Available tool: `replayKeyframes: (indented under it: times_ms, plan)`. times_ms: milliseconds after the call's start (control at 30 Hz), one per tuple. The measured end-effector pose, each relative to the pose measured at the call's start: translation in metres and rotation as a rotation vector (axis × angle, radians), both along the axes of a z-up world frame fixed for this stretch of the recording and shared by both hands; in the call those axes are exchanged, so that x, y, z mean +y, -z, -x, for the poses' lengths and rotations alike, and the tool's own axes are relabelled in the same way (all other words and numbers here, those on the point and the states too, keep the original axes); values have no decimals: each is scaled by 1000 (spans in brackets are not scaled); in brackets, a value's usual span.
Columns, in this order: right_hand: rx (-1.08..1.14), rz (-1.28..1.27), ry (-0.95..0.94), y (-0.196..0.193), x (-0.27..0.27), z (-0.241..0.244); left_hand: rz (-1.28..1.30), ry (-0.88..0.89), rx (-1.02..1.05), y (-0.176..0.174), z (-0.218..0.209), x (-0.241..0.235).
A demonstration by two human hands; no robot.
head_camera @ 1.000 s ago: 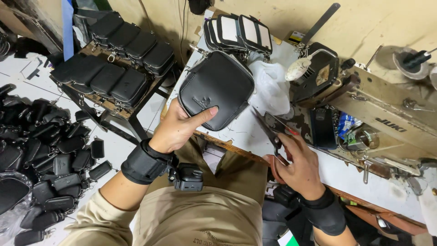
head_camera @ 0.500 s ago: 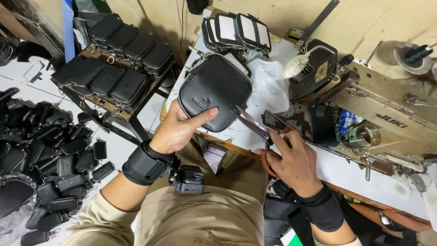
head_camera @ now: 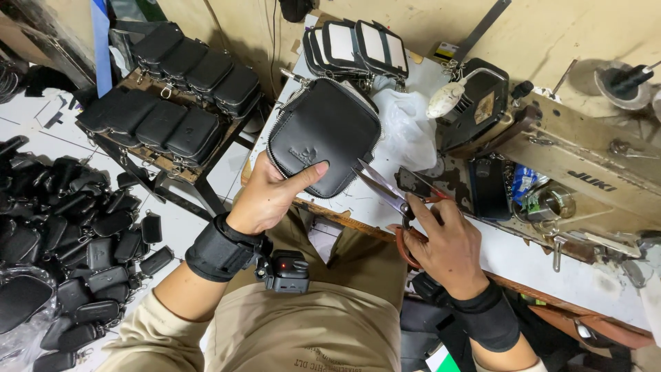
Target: Trim excess threads from leather pouches using scissors at a finishing station.
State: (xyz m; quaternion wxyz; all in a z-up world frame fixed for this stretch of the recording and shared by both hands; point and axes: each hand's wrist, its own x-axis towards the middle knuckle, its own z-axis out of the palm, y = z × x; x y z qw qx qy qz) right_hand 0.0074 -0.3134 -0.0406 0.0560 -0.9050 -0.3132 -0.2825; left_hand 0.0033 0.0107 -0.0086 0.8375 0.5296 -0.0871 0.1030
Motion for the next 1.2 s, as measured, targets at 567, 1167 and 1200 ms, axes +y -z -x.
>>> replayKeyframes:
  times_ms: [567,1167,1200]
  plan:
    - [-55,6,23,-4,5,12,22,-59,37,-19,12,-10]
    - [-26,-12,16,-7,3,25,61,-36,27,25,11,-9]
    - [-23,-4,10,-8,3,25,87,-33,38,40,7,-9]
